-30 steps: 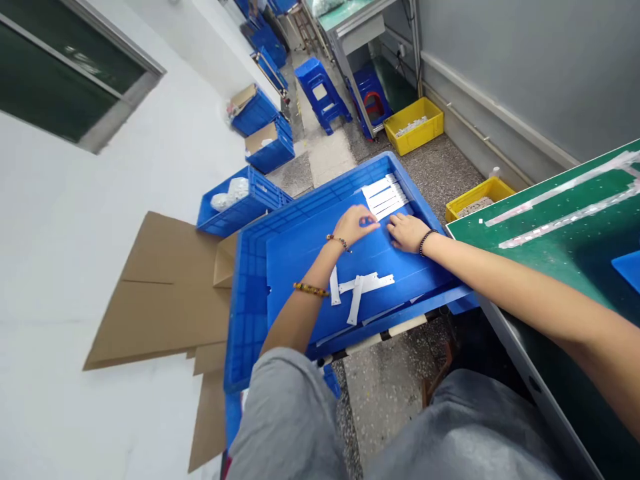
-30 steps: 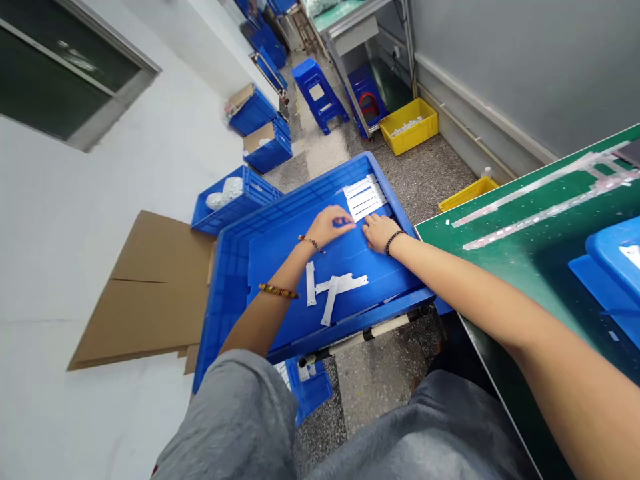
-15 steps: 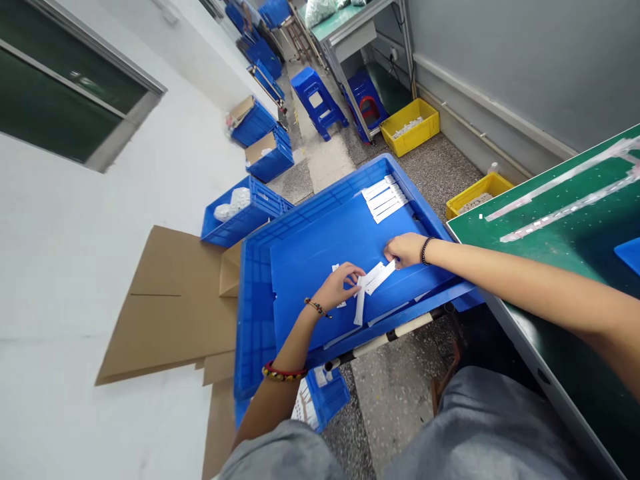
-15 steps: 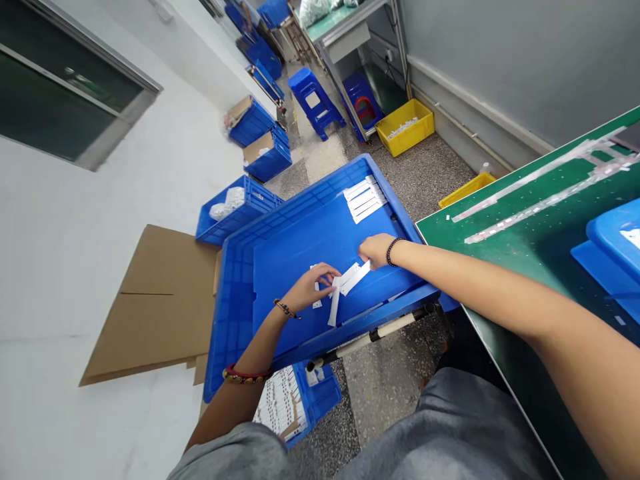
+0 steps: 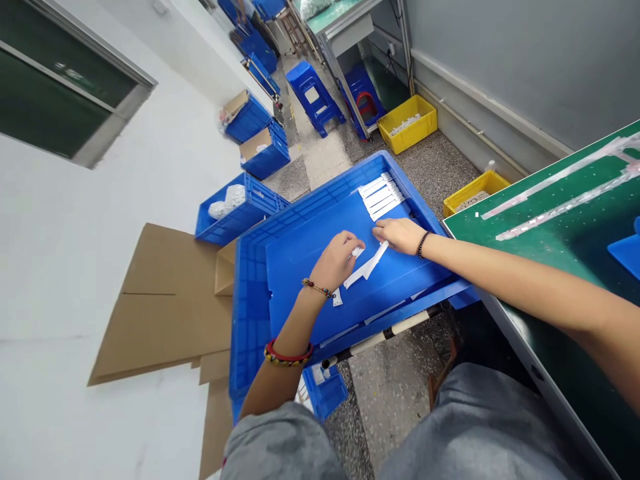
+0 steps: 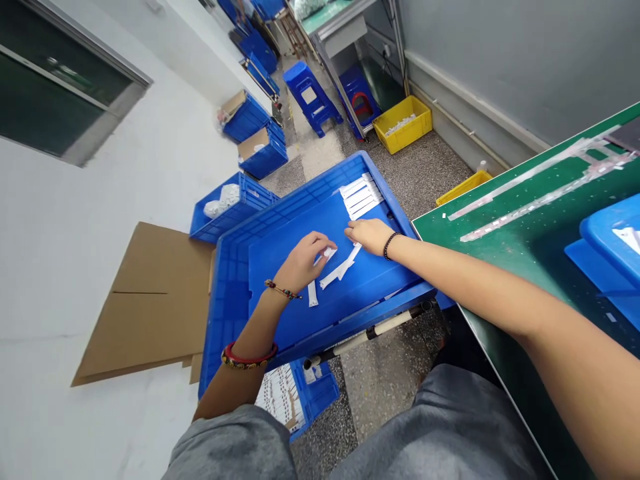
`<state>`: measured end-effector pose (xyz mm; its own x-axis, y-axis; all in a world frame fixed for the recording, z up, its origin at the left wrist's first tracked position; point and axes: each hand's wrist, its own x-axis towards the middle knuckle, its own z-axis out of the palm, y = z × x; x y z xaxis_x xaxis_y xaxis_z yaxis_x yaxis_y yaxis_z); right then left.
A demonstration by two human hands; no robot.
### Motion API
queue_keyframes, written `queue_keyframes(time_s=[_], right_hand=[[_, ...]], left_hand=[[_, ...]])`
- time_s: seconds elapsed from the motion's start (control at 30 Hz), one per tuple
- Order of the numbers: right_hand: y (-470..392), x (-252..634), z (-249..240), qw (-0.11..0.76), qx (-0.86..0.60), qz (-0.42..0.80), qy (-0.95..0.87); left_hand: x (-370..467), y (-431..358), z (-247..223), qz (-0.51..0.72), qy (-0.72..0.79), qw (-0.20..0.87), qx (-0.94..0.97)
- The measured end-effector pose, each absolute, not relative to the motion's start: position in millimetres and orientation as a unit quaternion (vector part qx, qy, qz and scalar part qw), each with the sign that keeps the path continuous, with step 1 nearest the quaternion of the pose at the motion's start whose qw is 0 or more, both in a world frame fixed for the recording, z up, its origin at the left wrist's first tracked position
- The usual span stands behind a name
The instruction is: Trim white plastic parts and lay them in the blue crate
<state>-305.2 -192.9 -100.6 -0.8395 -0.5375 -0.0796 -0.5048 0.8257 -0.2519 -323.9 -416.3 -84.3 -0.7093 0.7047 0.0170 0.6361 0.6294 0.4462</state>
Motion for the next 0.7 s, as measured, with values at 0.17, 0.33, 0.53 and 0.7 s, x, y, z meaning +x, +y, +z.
queue_keyframes(time_s=[0.17, 0.33, 0.53, 0.7], right_hand=[[-190, -310, -98, 0.048, -0.180, -0.103, 0.977], [-187, -313, -106, 0.080, -0.106, -0.089, 0.987], [-187, -315, -117, 0.113, -0.140, -0.112, 0.977], [-187, -313, -112, 0.112, -0.179, -0.129, 0.969]], left_hand=[[-363, -385, -106, 0.204, 0.904, 0.079, 0.367], [-387, -383, -134, 0.191, 0.924, 0.085, 0.320], [-378, -402, -144, 0.173, 0.928, 0.136, 0.301], [-368, -387, -155, 0.188, 0.923, 0.130, 0.310]])
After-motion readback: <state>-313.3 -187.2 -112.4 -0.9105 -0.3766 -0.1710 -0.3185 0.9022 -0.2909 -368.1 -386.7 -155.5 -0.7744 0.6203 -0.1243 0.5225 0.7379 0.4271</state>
